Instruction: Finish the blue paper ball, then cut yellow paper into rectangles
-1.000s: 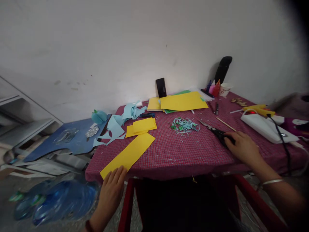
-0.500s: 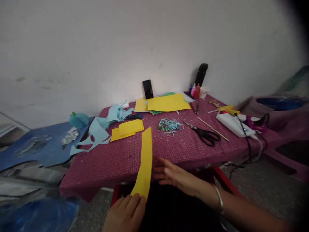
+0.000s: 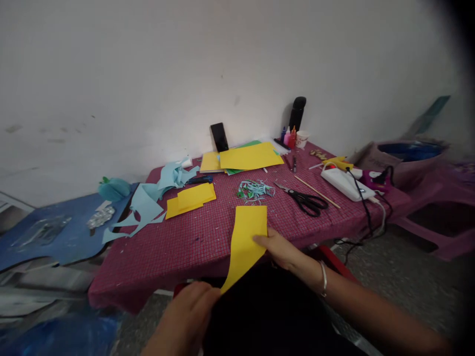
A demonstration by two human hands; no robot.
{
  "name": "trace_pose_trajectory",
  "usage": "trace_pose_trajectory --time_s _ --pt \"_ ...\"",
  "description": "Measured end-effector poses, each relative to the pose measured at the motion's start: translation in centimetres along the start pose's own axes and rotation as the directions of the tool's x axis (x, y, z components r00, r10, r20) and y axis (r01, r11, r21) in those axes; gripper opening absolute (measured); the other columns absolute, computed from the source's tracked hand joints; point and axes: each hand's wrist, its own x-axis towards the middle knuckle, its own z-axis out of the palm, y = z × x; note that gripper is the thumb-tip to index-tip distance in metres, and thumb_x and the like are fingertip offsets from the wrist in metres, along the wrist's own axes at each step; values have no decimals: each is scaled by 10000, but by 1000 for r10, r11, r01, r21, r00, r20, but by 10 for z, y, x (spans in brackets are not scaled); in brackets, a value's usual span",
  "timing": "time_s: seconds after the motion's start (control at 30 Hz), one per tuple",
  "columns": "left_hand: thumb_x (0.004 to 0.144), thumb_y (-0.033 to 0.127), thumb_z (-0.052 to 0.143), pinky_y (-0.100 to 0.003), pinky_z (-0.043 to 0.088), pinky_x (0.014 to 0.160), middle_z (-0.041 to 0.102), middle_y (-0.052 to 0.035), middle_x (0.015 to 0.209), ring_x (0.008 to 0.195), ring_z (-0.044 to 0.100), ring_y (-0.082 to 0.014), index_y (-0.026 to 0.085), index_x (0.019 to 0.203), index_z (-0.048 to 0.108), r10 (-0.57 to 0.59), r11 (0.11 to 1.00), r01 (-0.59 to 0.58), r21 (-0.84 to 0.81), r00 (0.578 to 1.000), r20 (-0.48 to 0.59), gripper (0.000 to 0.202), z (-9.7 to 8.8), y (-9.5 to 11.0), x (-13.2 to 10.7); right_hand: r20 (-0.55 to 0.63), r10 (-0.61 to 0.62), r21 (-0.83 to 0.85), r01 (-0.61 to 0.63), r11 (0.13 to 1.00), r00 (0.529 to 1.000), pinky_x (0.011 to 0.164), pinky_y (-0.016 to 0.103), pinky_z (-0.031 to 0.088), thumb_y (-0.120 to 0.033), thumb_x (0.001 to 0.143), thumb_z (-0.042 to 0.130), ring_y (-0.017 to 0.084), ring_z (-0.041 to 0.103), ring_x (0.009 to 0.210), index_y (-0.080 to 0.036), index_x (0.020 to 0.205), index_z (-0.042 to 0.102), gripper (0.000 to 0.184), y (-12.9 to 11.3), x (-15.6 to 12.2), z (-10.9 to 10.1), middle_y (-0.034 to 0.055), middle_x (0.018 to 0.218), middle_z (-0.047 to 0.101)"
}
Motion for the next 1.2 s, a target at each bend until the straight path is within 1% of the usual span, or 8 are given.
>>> trace_pose_trajectory --time_s 0.2,0.33,0.47,0.7,0.87,0.93,1.03,1.2 --pt "855 232 572 -200 493 566 679 -7 713 645 638 -131 213 777 668 -333 865 295 -405 943 -25 125 -34 -22 25 318 36 -290 61 955 947 884 450 493 -506 751 673 240 666 908 -164 1030 678 442 0 -13 5 82 1022 716" --pt "907 259 468 -278 514 758 707 -53 935 866 650 -173 227 953 715 -220 849 252 -464 968 122 253 -37 -23 64 482 117 -400 99 911 868 858 384 502 -448 848 594 209 655 917 -155 1115 660 402 -1 -23 6 74 1071 698" --pt "895 243 474 -353 460 910 635 -72 1082 1033 580 -196 242 946 736 -111 888 153 -434 986 121 267 -22 -22 93 591 107 -382 161 910 800 875 348 493 -433 884 557 183 654 911 -188 1102 676 349 -4 -27 7 39 1038 702" --pt "889 288 512 -259 465 709 650 -39 841 785 596 -148 228 892 748 -63 763 259 -593 942 330 244 -11 -23 104 676 82 -374 245 895 732 916 354 472 -411 857 590 182 631 941 -194 975 699 270 -12 -29 12 26 954 700" --pt "863 259 506 -226 419 593 641 -31 760 684 569 -132 179 712 693 -218 783 322 -532 943 250 254 -15 -22 105 386 -173 -182 259 949 906 799 310 483 -454 797 673 168 603 919 -231 1112 531 412 -15 -28 13 36 1045 634" --pt "860 246 509 -224 410 590 631 -25 734 673 567 -128 177 715 687 -248 813 304 -496 952 177 240 -14 -22 103 316 -289 -191 360 913 903 785 305 464 -502 873 560 168 580 940 -226 1062 512 338 -23 -30 13 53 1082 605" --pt "858 227 517 -230 423 617 638 -19 706 678 580 -130 189 752 700 -232 846 240 -475 970 77 215 -8 -21 100 390 -362 -382 507 773 847 797 318 434 -504 920 469 176 548 919 -193 949 566 327 -33 -34 13 64 1023 599" --pt "837 218 539 -258 460 672 671 -34 749 736 614 -154 190 723 679 -237 815 220 -535 971 39 183 6 -15 95 257 -368 -567 448 692 894 563 244 340 -449 879 524 117 446 616 -180 672 517 339 -28 -32 16 -19 646 483"
